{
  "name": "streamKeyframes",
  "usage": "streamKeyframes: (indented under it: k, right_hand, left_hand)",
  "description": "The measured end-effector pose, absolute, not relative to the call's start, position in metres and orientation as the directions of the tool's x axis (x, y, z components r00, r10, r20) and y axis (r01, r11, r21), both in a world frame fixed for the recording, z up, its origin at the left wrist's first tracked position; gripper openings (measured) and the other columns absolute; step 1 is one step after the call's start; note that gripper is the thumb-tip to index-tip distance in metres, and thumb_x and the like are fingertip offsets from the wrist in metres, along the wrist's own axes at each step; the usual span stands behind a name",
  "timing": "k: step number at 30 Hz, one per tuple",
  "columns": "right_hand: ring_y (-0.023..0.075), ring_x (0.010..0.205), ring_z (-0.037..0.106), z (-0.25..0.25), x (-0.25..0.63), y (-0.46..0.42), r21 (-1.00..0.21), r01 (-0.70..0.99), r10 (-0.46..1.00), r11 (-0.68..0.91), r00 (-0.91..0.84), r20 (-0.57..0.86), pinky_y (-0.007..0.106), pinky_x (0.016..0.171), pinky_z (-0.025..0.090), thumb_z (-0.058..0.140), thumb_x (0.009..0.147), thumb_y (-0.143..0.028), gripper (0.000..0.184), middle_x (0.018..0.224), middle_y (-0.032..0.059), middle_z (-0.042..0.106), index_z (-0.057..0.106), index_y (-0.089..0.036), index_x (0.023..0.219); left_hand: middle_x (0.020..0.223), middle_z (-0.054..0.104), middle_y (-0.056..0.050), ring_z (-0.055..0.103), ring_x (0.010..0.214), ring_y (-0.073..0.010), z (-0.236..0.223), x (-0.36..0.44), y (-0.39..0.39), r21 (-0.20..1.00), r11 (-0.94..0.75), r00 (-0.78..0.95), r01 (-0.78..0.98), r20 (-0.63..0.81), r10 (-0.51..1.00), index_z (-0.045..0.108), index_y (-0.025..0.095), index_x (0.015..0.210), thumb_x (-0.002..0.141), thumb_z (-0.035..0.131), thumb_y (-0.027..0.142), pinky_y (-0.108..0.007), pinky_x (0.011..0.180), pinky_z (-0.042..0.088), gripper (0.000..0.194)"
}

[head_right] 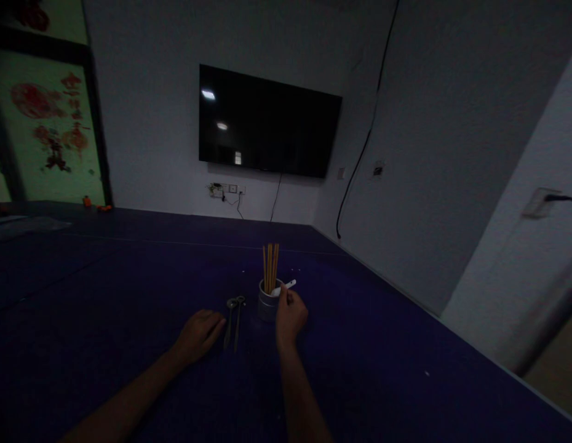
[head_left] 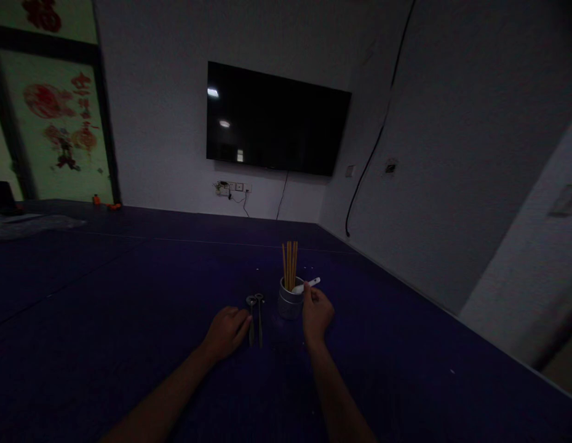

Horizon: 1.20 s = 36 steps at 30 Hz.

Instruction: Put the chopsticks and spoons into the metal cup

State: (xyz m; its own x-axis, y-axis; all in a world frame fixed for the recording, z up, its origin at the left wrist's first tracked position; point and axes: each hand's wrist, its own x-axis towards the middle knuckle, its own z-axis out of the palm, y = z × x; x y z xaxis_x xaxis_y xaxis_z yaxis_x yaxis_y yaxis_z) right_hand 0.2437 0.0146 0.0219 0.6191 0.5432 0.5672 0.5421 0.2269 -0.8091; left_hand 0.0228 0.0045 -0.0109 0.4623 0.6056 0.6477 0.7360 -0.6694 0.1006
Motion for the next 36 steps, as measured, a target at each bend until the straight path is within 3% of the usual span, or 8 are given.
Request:
streamKeyframes:
  k: [18, 22, 28, 36]
  right_hand:
    - [0.0179, 0.054, 0.054, 0.022, 0.244, 0.013, -0.677, 0.735, 0.496, -0.032, 0.6, 0.628, 0.027, 0.052, 0.028, 0.048, 0.081, -0.054, 0.041, 0.061, 0.0052, 0.064, 0.066, -0.02, 0.065]
    - [0.0182, 0.061, 0.054, 0.021, 0.246, 0.015, -0.696, 0.716, 0.46, 0.051, 0.601, 0.653, 0.027, 0.058, 0.033, 0.052, 0.078, -0.052, 0.035, 0.067, 0.0041, 0.062, 0.062, -0.019, 0.07]
    - [0.0215, 0.084, 0.055, 0.018, 0.25, 0.027, -0.699, 0.636, 0.433, 0.327, 0.557, 0.709, 0.032, 0.078, 0.039, 0.052, 0.078, -0.048, 0.031, 0.084, 0.0086, 0.061, 0.055, -0.019, 0.069]
    - [0.0214, 0.076, 0.058, 0.009, 0.25, 0.035, -0.791, 0.444, 0.548, 0.42, 0.571, 0.612, 0.031, 0.072, 0.041, 0.05, 0.079, -0.051, 0.037, 0.082, 0.008, 0.066, 0.061, -0.017, 0.083]
  left_hand:
    - [0.062, 0.057, -0.003, 0.054, 0.061, -0.0147, -0.012, 0.023, 0.006, 0.089, -0.665, 0.471, 0.742, 0.636, 0.611, 0.057, 0.019, 0.072, 0.095, 0.024, 0.033, -0.028, 0.064, 0.04, 0.042]
    - [0.062, 0.057, -0.003, 0.053, 0.06, -0.0145, -0.014, 0.023, 0.007, 0.077, -0.675, 0.474, 0.734, 0.653, 0.591, 0.057, 0.019, 0.072, 0.095, 0.024, 0.033, -0.028, 0.062, 0.04, 0.042]
    - [0.065, 0.058, -0.003, 0.055, 0.062, -0.0142, -0.017, 0.022, 0.009, 0.096, -0.694, 0.465, 0.714, 0.675, 0.572, 0.057, 0.019, 0.073, 0.095, 0.026, 0.033, -0.028, 0.063, 0.041, 0.041]
    - [0.063, 0.057, -0.002, 0.053, 0.062, -0.0135, -0.017, 0.023, 0.008, 0.078, -0.674, 0.466, 0.735, 0.664, 0.585, 0.057, 0.019, 0.074, 0.095, 0.025, 0.033, -0.027, 0.063, 0.04, 0.041]
